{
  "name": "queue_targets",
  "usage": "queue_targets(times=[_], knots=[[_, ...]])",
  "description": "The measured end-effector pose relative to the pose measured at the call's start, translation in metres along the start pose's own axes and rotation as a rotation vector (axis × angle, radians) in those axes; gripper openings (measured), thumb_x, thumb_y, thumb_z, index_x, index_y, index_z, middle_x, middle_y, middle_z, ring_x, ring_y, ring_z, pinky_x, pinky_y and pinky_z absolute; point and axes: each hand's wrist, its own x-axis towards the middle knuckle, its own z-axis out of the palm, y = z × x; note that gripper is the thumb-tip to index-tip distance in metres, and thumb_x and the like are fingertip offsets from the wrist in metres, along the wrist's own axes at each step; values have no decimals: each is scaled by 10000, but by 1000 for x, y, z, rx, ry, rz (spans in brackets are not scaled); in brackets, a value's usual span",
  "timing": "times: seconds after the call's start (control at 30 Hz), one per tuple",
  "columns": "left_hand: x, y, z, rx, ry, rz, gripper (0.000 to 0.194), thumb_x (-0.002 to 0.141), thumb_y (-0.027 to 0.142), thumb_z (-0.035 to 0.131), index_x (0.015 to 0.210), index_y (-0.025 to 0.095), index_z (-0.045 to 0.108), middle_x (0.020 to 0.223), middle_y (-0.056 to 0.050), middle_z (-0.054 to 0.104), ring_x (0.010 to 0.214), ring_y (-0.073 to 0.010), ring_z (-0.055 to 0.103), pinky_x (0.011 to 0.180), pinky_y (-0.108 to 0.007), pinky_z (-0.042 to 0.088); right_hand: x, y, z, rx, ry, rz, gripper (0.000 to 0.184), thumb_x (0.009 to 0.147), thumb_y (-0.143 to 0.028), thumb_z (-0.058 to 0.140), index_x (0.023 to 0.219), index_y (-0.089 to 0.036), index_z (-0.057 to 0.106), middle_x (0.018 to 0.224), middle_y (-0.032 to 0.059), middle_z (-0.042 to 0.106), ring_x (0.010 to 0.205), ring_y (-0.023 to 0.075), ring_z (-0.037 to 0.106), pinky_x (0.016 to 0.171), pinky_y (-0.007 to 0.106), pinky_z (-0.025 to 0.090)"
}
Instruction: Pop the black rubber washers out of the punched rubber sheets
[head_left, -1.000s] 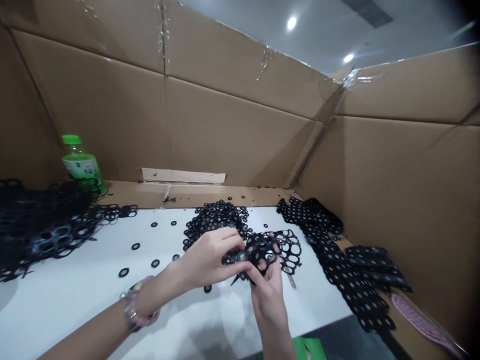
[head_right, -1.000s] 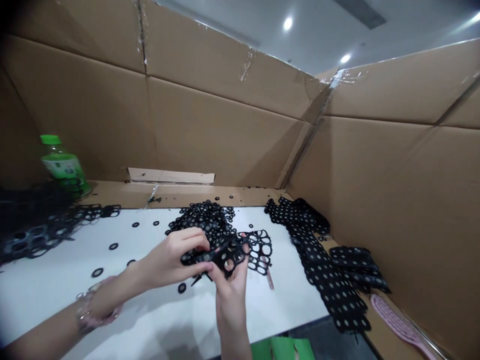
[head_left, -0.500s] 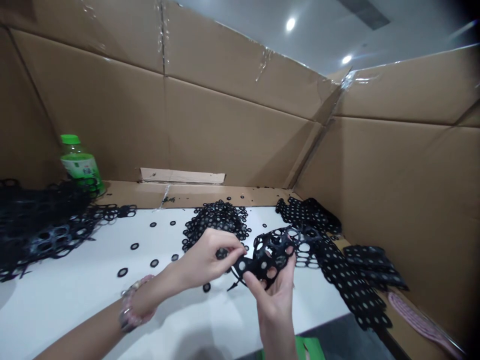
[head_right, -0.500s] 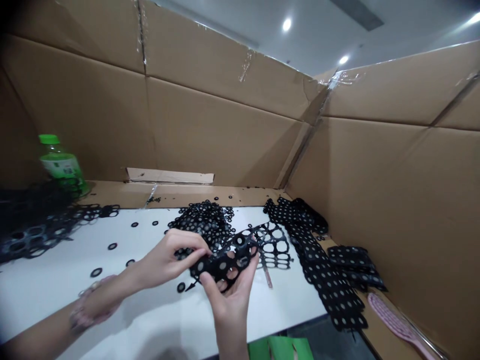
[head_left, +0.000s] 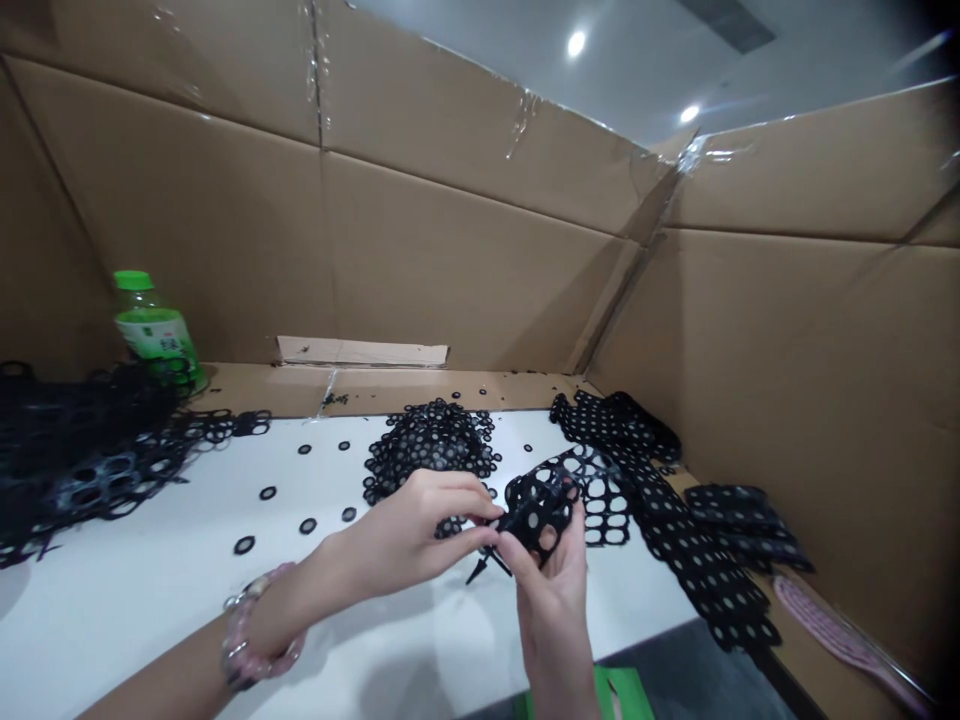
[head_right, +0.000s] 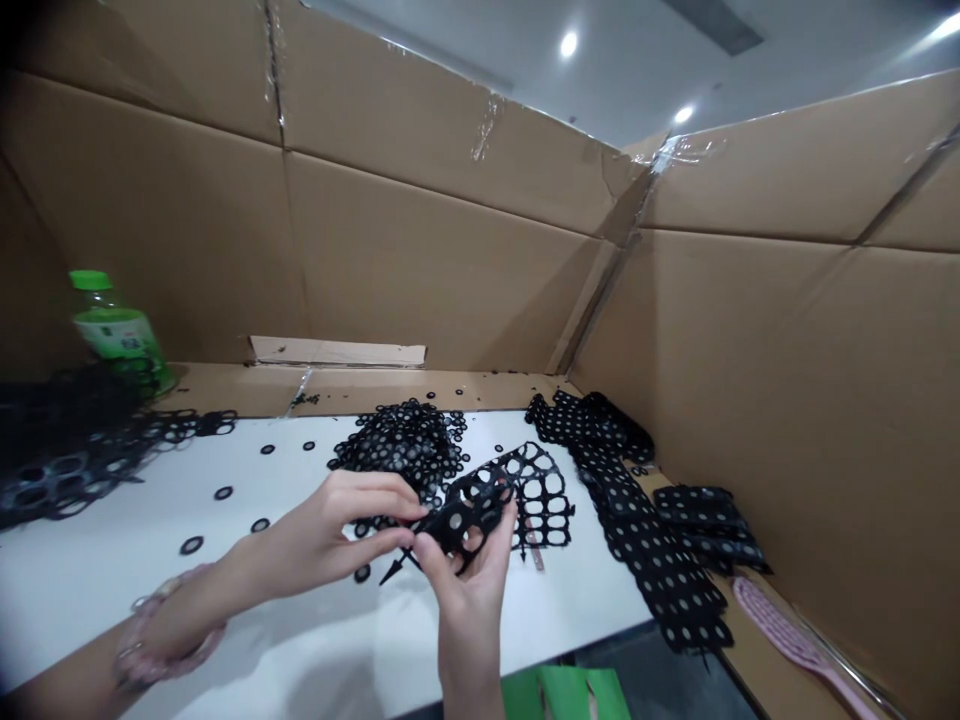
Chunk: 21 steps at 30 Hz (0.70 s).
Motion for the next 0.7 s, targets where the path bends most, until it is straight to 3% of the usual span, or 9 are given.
queue_targets(times=[0.2, 0.27, 0.33, 0.43, 0.57, 0.7], knots=[[-1, 1, 12, -8, 53, -35, 179, 866, 183, 434, 866, 131, 605, 807, -67, 624, 711, -130, 562, 635, -241, 445, -1, 2, -1, -6, -10, -33, 1019, 606, -252, 743, 1407, -279, 115, 1430, 80, 293, 1198, 233, 433, 969, 374, 395], [0, -1, 11, -5, 81, -3, 138, 835, 168, 458, 842, 128, 590, 777, -60, 608, 695, -128, 549, 625, -241, 440, 0, 2, -1, 26, -39, -18, 983, 626, -249, 729, 1403, -288, 129, 1424, 68, 311, 1206, 225, 428, 962, 365, 405], [0, -6, 7, 42, 97, 105, 132, 782, 209, 533, 870, 127, 587, 800, -67, 603, 717, -145, 544, 640, -265, 439, 3, 2, -3, 93, -92, 29, 948, 630, -255, 720, 1396, -294, 162, 1344, 58, 437, 1160, 213, 478, 922, 348, 443], [1, -14, 0, 187, 78, 294, 323, 717, 326, 635, 972, 136, 580, 898, -92, 613, 798, -191, 552, 693, -327, 431, 9, 1, -7, 208, -170, 159, 920, 585, -243, 735, 1367, -298, 254, 1132, 33, 609, 1015, 196, 577, 814, 298, 503], [0, -21, 1, 329, 185, 462, 153, 818, 165, 502, 951, 134, 572, 823, -82, 635, 762, -175, 558, 656, -324, 417, 11, 1, -10, 261, -230, 259, 802, 597, -240, 736, 1307, -287, 367, 1024, 30, 642, 833, 167, 624, 649, 249, 534], [-2, -20, 6, 435, 358, 561, 146, 837, 130, 480, 928, 79, 581, 692, -91, 610, 678, -170, 517, 589, -316, 418, 9, 8, -10, 214, -312, 201, 802, 609, -335, 743, 1306, -254, 356, 832, 12, 650, 601, 132, 587, 531, 267, 539]])
